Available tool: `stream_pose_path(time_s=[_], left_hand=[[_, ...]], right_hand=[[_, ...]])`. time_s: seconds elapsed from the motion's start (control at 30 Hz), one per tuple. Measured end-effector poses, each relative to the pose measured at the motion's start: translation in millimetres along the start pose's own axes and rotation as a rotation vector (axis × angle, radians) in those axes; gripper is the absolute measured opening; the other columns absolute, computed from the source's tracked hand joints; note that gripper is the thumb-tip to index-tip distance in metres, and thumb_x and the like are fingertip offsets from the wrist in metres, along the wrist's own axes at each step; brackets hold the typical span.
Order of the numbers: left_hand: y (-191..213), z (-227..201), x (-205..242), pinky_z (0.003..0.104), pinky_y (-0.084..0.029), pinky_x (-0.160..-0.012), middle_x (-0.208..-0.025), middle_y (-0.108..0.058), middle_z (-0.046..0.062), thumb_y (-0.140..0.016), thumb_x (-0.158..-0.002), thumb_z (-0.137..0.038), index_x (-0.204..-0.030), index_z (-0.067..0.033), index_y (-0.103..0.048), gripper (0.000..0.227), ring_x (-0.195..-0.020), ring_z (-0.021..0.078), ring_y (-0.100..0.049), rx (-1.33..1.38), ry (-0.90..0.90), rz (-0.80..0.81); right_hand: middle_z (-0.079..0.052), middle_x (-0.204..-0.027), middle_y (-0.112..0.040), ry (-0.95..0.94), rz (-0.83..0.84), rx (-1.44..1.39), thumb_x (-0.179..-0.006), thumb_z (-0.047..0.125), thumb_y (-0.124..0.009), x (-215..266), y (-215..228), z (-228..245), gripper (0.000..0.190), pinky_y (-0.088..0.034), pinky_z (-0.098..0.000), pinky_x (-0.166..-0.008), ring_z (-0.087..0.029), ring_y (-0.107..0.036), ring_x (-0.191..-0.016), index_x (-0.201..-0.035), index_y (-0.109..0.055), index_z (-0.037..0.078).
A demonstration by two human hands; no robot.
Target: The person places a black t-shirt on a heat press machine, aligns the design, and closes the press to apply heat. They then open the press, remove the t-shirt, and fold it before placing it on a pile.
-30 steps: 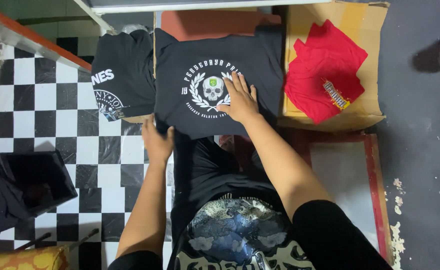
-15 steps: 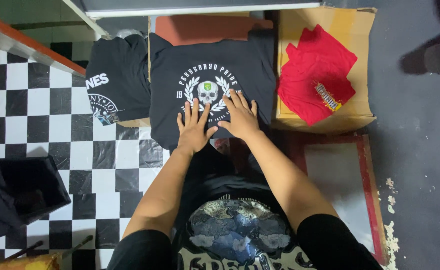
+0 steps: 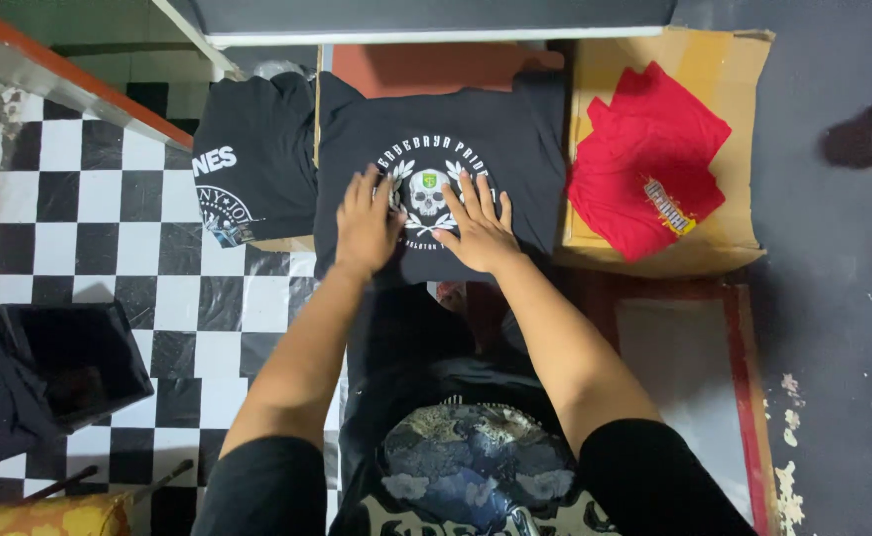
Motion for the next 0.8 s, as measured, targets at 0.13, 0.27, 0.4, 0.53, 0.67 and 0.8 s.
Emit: stream_pose_path(time_s=[0.13,0.27,0.4,0.53,0.67,0.8], left_hand=[[11.1,15.0,-39.1,0.057,-0.024,-0.124,-0.174,0.000,0.007,-0.069,-0.095,-0.049,-0.167,-0.0304,-0.008,0.097,-0.159,0.0308,0.000,-0.099,0.047,0.251],[8.0,30.8,-54.0,0.067,-0.014,-0.122,-0.174,0.002,0.003,-0.074,-0.077,-0.071,-0.165,-0.0379,0.003,0.121,-0.160,0.0255,0.000,-0.083,0.151,0.383],[18.2,22.7,-49.0,0.069,-0.014,-0.122,-0.174,-0.001,0.004,-0.076,-0.078,-0.065,-0.166,-0.0320,0.001,0.122,-0.160,0.0269,0.000,-0.062,0.191,0.391],[16.2,28.6,-54.6,0.072,-0.020,-0.119,-0.173,-0.010,0.003,-0.081,-0.075,-0.063,-0.166,-0.0325,-0.005,0.123,-0.159,0.0274,-0.008,-0.049,0.180,0.329],[6.5,24.7,-48.5,0.064,-0.026,-0.120,-0.166,-0.027,0.004,-0.065,-0.093,-0.059,-0.162,-0.0335,-0.020,0.086,-0.156,0.0281,-0.020,-0.059,0.192,0.229],[2.6,10.1,-35.6,0.059,-0.028,-0.121,-0.165,-0.029,0.011,-0.065,-0.100,-0.044,-0.157,-0.0202,-0.030,0.071,-0.155,0.0313,-0.023,-0.053,0.186,0.108]], right_hand=[[-0.006,-0.173,0.014,-0.021,0.012,-0.008,-0.106,0.060,-0.035,1.5,5.2,1.8,0.076,0.010,-0.0579,-0.125,-0.029,0.016,-0.158,-0.166,-0.006,0.027],[-0.006,-0.173,0.015,-0.005,0.014,-0.022,-0.105,0.061,-0.036,0.1,5.0,0.8,0.077,0.012,-0.0579,-0.125,-0.029,0.017,-0.158,-0.166,-0.004,0.027],[-0.006,-0.172,0.018,-0.008,0.051,-0.013,-0.106,0.061,-0.033,-0.9,2.9,0.0,0.077,0.012,-0.0582,-0.124,-0.029,0.019,-0.157,-0.166,-0.001,0.027],[-0.006,-0.172,0.019,0.007,0.031,-0.008,-0.106,0.061,-0.032,-6.9,0.5,-2.2,0.077,0.013,-0.0590,-0.123,-0.030,0.020,-0.157,-0.167,-0.001,0.027],[-0.007,-0.172,0.019,-0.003,0.044,-0.007,-0.105,0.062,-0.033,-5.2,-3.9,-4.2,0.078,0.013,-0.0594,-0.123,-0.030,0.020,-0.157,-0.167,-0.001,0.027],[-0.006,-0.171,0.021,-0.009,0.046,-0.020,-0.106,0.061,-0.033,-3.8,-0.1,-1.5,0.077,0.013,-0.0590,-0.123,-0.030,0.021,-0.156,-0.166,0.000,0.027]])
Point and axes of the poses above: each hand's wrist, its own x-axis away from the middle knuckle, its own y-axis out of the back of the hand, z = x × y, the point moved 2 cm from there along -x, towards the middle knuckle
